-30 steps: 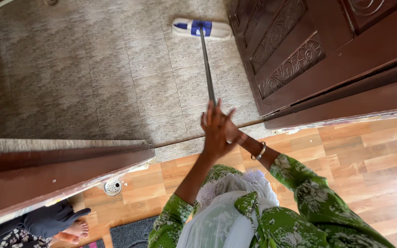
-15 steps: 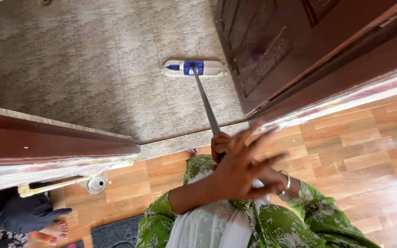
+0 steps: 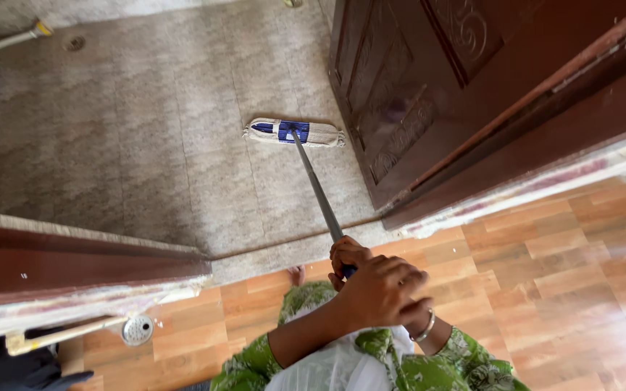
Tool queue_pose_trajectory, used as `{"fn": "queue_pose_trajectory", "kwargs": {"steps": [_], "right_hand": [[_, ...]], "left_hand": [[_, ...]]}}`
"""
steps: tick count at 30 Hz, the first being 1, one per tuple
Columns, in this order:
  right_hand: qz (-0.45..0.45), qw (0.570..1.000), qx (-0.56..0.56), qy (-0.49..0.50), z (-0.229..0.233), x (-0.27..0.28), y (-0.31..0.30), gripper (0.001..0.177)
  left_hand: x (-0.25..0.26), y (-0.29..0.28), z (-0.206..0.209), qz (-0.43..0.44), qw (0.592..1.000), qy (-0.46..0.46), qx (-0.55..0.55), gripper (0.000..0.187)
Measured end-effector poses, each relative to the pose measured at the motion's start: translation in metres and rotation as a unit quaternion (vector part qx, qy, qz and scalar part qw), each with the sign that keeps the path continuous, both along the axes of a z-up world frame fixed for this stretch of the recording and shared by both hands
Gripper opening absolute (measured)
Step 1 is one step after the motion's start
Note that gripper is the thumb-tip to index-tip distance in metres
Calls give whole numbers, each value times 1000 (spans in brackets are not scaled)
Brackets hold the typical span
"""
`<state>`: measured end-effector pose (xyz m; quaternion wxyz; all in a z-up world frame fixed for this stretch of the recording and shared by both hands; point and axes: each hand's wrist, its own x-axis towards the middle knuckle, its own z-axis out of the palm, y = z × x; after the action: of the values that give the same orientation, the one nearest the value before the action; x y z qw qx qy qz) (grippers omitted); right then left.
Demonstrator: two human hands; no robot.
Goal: The person mops a tiled floor in a bathroom doorway using a flat mop with a long handle.
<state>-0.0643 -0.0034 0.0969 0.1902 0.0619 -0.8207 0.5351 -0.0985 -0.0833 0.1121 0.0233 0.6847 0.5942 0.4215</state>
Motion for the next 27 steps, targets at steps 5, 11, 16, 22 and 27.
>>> {"fn": "queue_pose_trajectory", "kwargs": {"steps": [5, 11, 16, 22, 27], "right_hand": [[-48, 999, 2, 13, -58, -54, 23, 42], [-66, 997, -5, -42, -177, -120, 21, 40], [-50, 995, -2, -81, -230, -114, 9, 39], [-45, 996, -7, -70, -187, -88, 13, 38], [-38, 998, -10, -42, -101, -56, 9, 37]], "left_hand": [[-59, 35, -88, 134, 989, 4, -69, 42], [-128, 37, -200, 354, 927, 113, -49, 40], [-121, 13, -212, 295, 935, 34, -192, 39], [-82, 0, -114, 266, 945, 25, -188, 40], [-65, 2, -16, 224, 971, 51, -69, 41]]}}
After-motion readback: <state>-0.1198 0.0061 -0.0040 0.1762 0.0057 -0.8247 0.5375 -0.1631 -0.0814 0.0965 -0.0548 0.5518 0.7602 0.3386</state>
